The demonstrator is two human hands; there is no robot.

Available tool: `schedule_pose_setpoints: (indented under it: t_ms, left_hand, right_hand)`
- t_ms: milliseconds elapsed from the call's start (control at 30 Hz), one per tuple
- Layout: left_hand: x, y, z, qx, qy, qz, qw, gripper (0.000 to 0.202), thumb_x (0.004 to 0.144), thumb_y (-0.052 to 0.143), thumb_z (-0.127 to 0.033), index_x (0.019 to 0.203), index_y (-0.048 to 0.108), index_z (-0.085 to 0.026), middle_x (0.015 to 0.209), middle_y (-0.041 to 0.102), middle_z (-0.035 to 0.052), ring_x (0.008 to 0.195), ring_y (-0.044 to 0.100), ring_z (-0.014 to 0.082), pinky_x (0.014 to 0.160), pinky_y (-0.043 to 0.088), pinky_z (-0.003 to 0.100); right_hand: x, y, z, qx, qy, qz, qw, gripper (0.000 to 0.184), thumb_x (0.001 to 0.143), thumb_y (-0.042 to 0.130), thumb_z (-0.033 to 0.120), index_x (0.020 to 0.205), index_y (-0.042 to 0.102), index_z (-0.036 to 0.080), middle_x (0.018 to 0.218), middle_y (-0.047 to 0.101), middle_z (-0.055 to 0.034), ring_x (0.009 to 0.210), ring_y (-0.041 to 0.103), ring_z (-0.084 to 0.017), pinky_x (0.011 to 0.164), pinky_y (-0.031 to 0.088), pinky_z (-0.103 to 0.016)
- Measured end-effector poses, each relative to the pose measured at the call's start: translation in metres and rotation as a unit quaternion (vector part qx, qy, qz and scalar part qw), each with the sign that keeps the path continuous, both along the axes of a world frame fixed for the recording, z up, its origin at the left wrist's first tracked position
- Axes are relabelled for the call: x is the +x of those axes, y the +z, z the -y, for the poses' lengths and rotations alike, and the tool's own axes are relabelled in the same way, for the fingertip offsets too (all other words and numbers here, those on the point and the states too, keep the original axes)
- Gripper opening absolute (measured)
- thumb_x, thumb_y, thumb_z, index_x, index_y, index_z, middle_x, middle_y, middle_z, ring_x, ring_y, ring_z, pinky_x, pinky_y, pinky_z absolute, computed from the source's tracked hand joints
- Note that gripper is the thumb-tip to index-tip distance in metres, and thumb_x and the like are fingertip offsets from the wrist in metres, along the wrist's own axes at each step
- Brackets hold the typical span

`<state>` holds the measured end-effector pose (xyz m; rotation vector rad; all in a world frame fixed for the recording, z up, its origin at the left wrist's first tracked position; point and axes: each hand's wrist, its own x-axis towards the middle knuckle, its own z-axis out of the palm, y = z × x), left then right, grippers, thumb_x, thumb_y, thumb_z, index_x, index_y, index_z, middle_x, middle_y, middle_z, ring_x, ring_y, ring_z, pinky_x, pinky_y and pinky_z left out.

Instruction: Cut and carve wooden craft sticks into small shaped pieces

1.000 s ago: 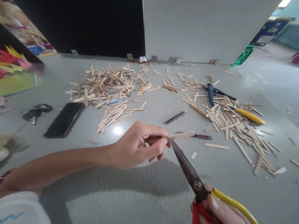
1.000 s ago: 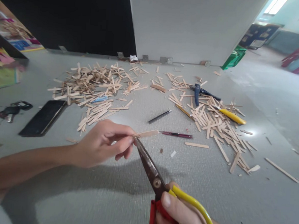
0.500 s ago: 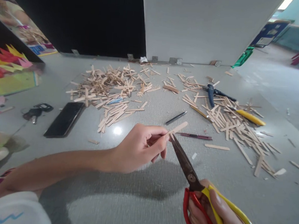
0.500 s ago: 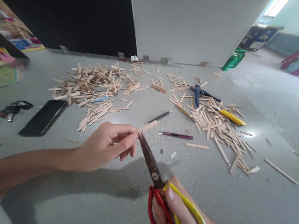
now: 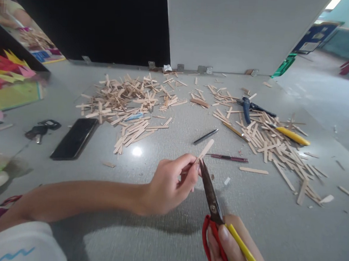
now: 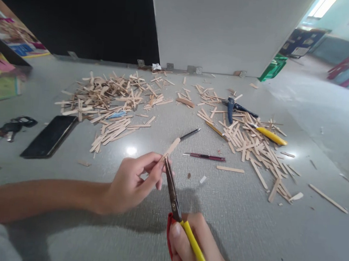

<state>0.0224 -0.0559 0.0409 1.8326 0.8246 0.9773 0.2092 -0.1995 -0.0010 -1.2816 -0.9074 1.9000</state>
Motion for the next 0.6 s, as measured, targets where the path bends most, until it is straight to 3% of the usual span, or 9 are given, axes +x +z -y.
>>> schedule_pose_setpoints:
  t_ms: [133, 233, 367, 600]
  left_hand:
    - [0.000, -0.008, 0.003, 0.019, 0.000, -0.006, 1.000, 0.026, 0.109, 0.047, -0.024, 0.086, 0.056, -0.018, 0.057, 0.060, -0.0041, 0.046, 0.059, 0.0081, 0.042, 0.041, 0.014]
    - [-0.001, -0.010, 0.004, 0.018, -0.003, -0.002, 1.000, 0.025, 0.110, 0.046, -0.024, 0.088, 0.057, -0.018, 0.058, 0.059, -0.0047, 0.046, 0.060, 0.0088, 0.043, 0.043, 0.015]
    - [-0.002, -0.009, 0.003, 0.027, -0.004, -0.004, 1.000, 0.024, 0.109, 0.046, -0.023, 0.088, 0.057, -0.019, 0.058, 0.060, -0.0047, 0.047, 0.062, 0.0090, 0.043, 0.044, 0.014]
    - [-0.005, -0.009, -0.002, 0.049, -0.005, -0.013, 0.999, 0.026, 0.108, 0.047, -0.022, 0.086, 0.059, -0.017, 0.059, 0.064, -0.0030, 0.046, 0.062, 0.0077, 0.039, 0.039, 0.012]
  right_hand:
    - [-0.001, 0.002, -0.001, -0.029, -0.006, 0.004, 1.000, 0.062, 0.084, 0.069, 0.086, 0.087, 0.057, 0.025, 0.061, 0.054, 0.0030, 0.049, 0.045, -0.012, 0.048, 0.033, -0.028]
    - [-0.003, 0.006, -0.003, -0.033, -0.006, -0.006, 0.999, 0.062, 0.087, 0.065, 0.086, 0.085, 0.058, 0.025, 0.060, 0.054, 0.0029, 0.048, 0.043, -0.011, 0.049, 0.034, -0.028]
    - [-0.007, 0.015, -0.007, -0.029, -0.014, -0.019, 0.999, 0.063, 0.092, 0.061, 0.084, 0.076, 0.053, 0.024, 0.059, 0.050, 0.0042, 0.050, 0.041, -0.010, 0.050, 0.034, -0.025]
    - [-0.009, 0.015, -0.005, -0.104, -0.084, -0.076, 0.988, 0.066, 0.085, 0.076, 0.079, 0.068, 0.042, 0.025, 0.056, 0.043, 0.0065, 0.052, 0.045, -0.009, 0.053, 0.038, -0.021]
